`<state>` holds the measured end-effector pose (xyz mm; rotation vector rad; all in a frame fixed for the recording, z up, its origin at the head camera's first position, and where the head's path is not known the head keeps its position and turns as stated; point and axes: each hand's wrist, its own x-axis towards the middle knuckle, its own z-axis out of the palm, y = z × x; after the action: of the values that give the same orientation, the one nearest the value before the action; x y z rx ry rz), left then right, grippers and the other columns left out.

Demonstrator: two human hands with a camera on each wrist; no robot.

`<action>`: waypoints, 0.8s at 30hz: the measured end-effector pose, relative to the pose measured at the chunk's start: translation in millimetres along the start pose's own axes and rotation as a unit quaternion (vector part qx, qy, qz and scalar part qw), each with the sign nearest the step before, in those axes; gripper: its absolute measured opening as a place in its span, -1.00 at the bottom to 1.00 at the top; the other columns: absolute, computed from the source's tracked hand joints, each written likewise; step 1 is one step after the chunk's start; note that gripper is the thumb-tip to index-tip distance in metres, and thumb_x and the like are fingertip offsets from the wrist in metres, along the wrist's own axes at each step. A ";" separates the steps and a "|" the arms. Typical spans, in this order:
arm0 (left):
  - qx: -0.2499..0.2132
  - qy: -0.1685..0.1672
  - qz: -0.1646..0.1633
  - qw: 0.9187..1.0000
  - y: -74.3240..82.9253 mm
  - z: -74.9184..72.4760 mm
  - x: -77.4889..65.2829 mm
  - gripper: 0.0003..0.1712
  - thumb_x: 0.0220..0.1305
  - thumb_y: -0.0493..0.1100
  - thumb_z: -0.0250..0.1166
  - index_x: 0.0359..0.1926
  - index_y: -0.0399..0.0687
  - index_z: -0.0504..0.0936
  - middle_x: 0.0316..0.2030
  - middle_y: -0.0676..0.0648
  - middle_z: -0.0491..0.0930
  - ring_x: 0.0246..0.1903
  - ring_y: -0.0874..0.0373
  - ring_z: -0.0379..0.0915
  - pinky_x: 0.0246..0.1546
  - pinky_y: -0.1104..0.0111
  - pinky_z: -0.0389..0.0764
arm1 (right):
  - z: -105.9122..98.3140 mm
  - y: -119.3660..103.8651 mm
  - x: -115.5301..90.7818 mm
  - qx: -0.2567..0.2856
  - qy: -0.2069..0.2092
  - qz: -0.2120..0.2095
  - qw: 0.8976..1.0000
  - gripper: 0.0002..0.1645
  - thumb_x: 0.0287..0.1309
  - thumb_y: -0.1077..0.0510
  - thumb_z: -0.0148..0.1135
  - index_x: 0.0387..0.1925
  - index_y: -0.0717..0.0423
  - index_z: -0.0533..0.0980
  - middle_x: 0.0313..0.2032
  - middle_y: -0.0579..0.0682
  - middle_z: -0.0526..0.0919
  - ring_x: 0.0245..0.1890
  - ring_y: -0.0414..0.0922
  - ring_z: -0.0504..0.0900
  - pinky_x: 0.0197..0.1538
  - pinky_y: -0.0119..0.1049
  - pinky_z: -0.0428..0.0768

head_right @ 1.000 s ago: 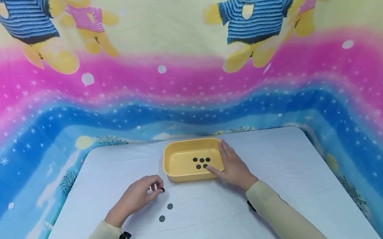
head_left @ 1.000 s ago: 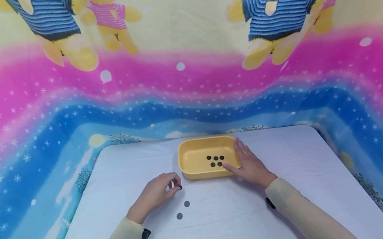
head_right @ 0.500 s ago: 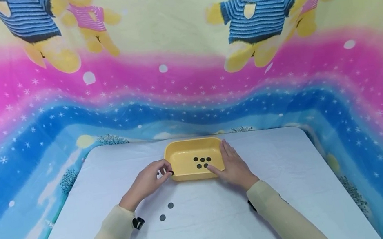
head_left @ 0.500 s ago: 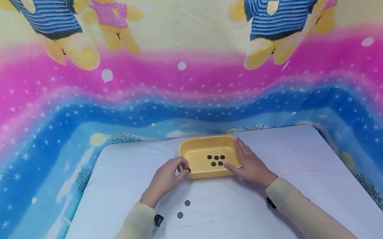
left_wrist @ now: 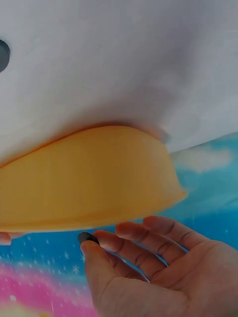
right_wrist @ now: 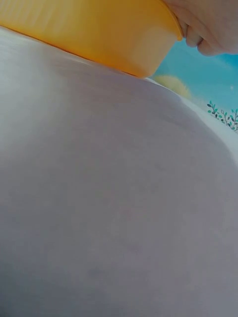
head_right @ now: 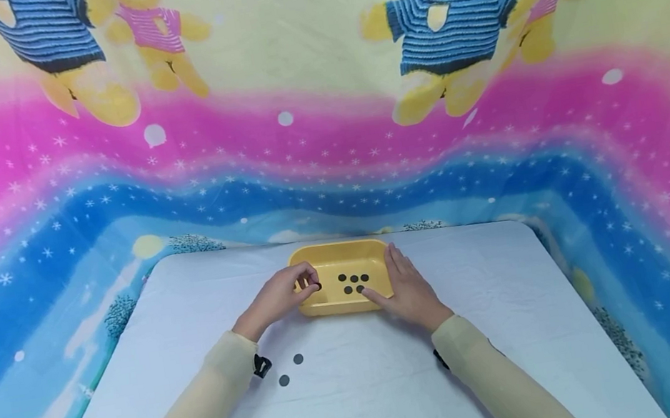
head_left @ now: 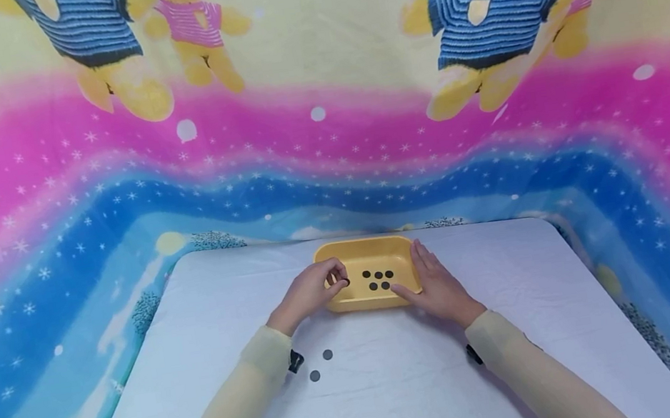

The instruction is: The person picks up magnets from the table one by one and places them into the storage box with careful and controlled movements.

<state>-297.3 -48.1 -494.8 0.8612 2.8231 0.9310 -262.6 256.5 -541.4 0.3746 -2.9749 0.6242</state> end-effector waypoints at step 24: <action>0.013 -0.063 -0.017 0.998 -7.7 29.7 37.4 -0.94 0.41 -0.04 0.29 -0.17 0.15 0.59 -0.32 0.23 0.59 -0.42 0.27 0.48 -0.39 0.37 0.53 | 3.2 4.9 2.5 -0.002 0.002 0.001 1.000 0.35 0.18 -0.64 -0.10 0.59 0.12 -0.31 0.60 0.09 -0.30 0.59 0.05 -0.23 0.56 0.07 -0.04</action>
<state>-326.4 -17.8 -518.7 0.8397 2.7402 0.8076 -266.4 258.9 -546.0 0.3692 -2.9733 0.6179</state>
